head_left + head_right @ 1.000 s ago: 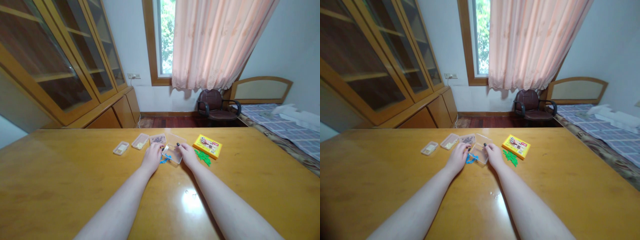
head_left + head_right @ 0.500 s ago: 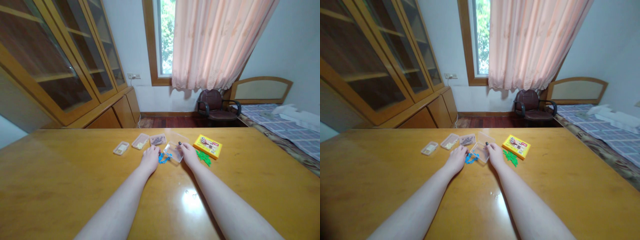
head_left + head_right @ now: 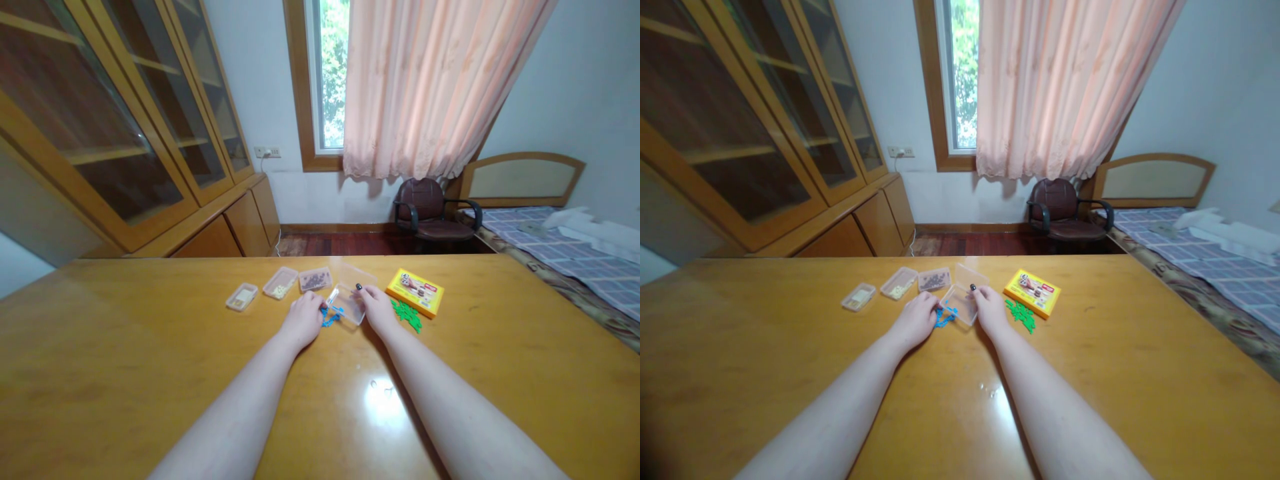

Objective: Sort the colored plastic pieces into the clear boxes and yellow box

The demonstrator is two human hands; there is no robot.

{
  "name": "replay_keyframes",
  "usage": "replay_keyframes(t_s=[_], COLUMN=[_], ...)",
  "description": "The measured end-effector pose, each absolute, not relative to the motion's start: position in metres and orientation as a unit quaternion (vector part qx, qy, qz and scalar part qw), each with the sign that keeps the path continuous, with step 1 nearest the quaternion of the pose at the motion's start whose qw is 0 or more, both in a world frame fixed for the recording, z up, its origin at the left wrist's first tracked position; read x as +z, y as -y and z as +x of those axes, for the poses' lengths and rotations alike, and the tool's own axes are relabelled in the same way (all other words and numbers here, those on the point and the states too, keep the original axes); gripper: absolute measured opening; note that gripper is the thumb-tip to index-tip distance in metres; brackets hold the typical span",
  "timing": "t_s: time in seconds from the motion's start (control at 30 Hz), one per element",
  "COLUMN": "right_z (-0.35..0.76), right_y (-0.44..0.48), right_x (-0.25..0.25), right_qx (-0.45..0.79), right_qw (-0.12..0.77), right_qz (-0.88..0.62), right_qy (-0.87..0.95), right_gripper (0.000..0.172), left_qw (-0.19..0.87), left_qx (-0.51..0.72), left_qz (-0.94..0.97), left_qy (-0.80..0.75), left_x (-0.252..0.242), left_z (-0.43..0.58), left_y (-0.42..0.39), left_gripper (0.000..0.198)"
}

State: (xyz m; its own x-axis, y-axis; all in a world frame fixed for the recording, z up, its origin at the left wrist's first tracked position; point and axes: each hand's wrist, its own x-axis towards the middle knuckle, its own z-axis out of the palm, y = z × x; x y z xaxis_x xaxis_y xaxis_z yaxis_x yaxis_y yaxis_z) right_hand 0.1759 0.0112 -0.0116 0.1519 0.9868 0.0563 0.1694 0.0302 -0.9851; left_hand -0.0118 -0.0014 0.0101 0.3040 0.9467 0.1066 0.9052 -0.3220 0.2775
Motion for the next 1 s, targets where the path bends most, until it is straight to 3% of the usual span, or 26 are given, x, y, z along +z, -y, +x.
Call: replay_keyframes(t_s=[1.0], right_z=[0.1765], right_y=[-0.0140], right_x=[-0.0187], right_qx=[0.401], right_qw=[0.506], right_qz=[-0.563], right_qy=[0.516], right_gripper=[0.028], left_qw=[0.046], left_qx=[0.065], left_qz=[0.787], left_qy=[-0.612], left_x=[0.0106], left_z=[-0.0093], left_y=[0.0008], left_gripper=[0.015])
